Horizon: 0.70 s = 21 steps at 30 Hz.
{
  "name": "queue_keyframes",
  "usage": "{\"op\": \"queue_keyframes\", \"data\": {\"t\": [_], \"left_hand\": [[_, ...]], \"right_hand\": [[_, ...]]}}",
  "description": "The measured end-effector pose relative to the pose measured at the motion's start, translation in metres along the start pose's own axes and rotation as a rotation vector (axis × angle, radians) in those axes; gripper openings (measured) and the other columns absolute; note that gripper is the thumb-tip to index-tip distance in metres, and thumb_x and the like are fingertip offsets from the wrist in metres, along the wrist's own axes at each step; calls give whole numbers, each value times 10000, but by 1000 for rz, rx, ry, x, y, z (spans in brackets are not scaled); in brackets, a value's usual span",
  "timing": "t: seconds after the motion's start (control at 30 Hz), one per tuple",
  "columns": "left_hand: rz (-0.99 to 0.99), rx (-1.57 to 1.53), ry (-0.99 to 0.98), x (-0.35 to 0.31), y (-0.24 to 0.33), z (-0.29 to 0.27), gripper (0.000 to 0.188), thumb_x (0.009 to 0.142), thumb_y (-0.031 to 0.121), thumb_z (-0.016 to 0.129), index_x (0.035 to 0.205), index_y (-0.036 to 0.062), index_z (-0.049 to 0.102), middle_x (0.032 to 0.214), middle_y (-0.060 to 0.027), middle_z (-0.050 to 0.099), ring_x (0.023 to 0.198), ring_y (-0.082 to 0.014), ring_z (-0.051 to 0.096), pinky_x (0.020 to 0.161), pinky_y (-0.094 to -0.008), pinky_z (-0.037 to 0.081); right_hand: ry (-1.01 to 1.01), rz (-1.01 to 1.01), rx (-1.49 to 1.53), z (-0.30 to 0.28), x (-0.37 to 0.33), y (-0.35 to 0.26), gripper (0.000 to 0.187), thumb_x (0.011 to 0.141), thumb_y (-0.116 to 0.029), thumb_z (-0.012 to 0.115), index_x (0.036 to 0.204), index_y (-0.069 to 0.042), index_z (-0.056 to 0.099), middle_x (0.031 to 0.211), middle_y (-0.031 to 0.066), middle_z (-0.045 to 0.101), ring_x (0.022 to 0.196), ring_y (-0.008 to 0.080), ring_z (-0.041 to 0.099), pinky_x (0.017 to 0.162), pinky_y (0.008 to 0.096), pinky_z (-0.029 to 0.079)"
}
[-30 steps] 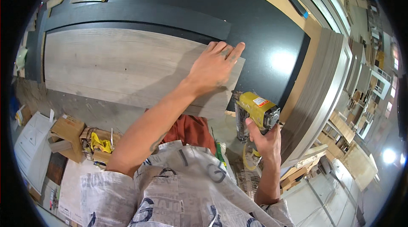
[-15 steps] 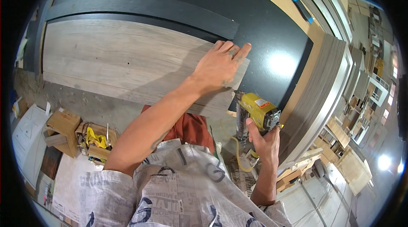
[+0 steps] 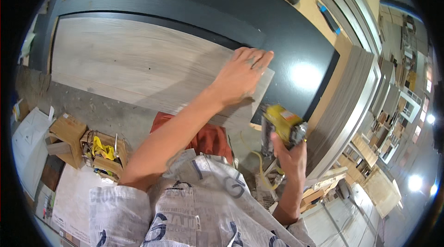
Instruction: Assembling a wooden panel and frame using a nail gun and hammer.
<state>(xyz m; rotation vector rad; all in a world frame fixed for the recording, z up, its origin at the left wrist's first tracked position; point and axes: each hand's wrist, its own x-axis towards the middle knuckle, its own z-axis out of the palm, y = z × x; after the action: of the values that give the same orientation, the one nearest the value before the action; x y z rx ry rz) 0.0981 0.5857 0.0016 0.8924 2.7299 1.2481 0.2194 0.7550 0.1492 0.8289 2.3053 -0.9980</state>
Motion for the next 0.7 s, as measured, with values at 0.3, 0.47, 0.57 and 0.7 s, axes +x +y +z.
{"op": "queue_keyframes", "data": {"t": [0.3,0.47,0.57,0.7], "left_hand": [[-866,55,814,-185,-78,-223,352,907,195,660,1205,12,621,1232,-153,599,1133,-277,581,953,-369,452],[-1042,428,844,-243,-164,-308,379,892,228,671,1211,28,623,1268,-191,546,1180,-350,518,990,-427,414],[-1087,451,809,-249,-205,-339,380,879,236,665,1201,38,634,1283,-221,517,1193,-405,472,1027,-463,362],[-1111,119,674,-248,-227,-355,380,859,206,673,1192,27,637,1135,-180,561,1073,-346,508,947,-431,388]], "right_hand": [[41,-10,-45,-1,-48,-114,351,829,-169,747,1091,21,612,736,41,629,567,105,565,521,256,450],[-192,-76,-43,101,-59,-234,356,842,-140,724,1120,47,602,735,37,625,604,100,576,549,262,460],[-338,-156,-160,177,-54,-314,297,859,-102,708,1099,45,610,739,32,625,580,96,568,526,262,452],[-440,-267,-164,272,-48,-399,278,877,-150,704,1064,36,618,722,33,622,562,96,569,511,256,446]]}}
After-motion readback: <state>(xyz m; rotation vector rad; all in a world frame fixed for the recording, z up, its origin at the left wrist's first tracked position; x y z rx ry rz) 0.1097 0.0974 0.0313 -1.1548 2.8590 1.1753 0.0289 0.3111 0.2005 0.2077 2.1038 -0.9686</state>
